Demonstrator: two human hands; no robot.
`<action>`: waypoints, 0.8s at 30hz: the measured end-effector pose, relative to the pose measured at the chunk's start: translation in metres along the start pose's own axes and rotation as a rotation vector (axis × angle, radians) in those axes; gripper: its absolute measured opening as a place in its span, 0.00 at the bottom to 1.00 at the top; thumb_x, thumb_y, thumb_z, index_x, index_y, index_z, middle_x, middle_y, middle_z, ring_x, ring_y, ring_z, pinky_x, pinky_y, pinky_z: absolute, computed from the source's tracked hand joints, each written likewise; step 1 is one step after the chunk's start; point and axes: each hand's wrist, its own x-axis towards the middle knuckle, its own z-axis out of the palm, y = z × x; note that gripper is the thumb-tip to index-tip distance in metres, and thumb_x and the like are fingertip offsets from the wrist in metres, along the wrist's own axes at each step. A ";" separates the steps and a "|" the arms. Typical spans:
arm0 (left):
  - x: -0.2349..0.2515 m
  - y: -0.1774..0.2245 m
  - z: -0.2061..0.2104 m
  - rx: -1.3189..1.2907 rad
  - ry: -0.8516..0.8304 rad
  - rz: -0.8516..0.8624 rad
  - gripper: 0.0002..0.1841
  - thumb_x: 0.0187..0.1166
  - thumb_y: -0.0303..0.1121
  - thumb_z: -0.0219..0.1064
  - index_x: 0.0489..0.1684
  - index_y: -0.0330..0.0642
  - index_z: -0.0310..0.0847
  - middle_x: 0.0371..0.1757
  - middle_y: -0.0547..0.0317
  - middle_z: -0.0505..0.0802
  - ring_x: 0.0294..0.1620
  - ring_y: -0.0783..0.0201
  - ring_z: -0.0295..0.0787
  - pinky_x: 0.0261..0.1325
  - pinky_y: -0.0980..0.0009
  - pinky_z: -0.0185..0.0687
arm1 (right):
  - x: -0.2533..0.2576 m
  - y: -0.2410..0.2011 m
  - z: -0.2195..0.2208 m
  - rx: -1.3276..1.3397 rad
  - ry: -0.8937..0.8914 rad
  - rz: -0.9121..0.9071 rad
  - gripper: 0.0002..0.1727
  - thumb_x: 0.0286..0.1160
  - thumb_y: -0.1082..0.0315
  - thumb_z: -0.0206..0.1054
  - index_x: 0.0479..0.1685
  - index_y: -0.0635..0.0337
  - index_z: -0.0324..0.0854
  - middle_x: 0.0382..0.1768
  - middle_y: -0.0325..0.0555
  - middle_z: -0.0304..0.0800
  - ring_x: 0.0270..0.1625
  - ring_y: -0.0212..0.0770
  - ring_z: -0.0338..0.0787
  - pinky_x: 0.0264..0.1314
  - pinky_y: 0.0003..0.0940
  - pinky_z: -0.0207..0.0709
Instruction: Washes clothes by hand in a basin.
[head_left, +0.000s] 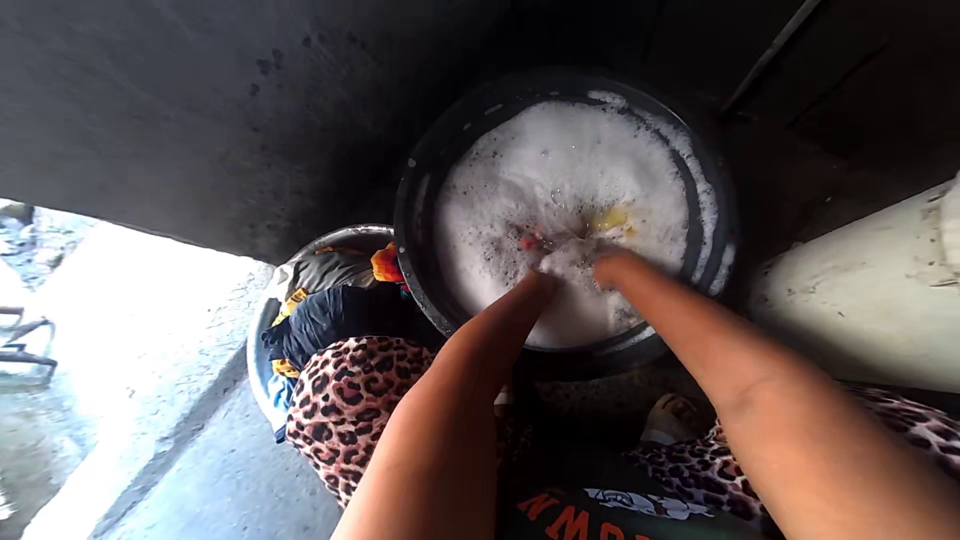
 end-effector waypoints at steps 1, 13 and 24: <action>0.011 -0.014 -0.002 0.039 0.074 0.058 0.23 0.88 0.41 0.60 0.68 0.29 0.82 0.73 0.32 0.84 0.79 0.34 0.76 0.79 0.33 0.66 | -0.002 0.007 -0.009 -0.012 -0.016 -0.021 0.17 0.82 0.66 0.64 0.56 0.74 0.87 0.66 0.71 0.85 0.73 0.70 0.81 0.73 0.76 0.69; -0.171 -0.094 -0.139 0.105 0.554 0.499 0.17 0.91 0.37 0.59 0.37 0.30 0.86 0.35 0.43 0.88 0.38 0.49 0.85 0.46 0.47 0.79 | -0.185 0.092 -0.154 0.030 0.513 -0.272 0.04 0.76 0.79 0.71 0.36 0.65 0.92 0.35 0.61 0.90 0.42 0.59 0.88 0.49 0.65 0.76; -0.045 -0.011 -0.087 -0.406 0.706 0.532 0.25 0.79 0.28 0.69 0.77 0.34 0.75 0.63 0.32 0.89 0.66 0.38 0.87 0.71 0.38 0.78 | -0.148 0.009 -0.139 0.171 0.447 -0.443 0.17 0.78 0.71 0.72 0.62 0.68 0.86 0.60 0.64 0.89 0.65 0.61 0.87 0.72 0.62 0.73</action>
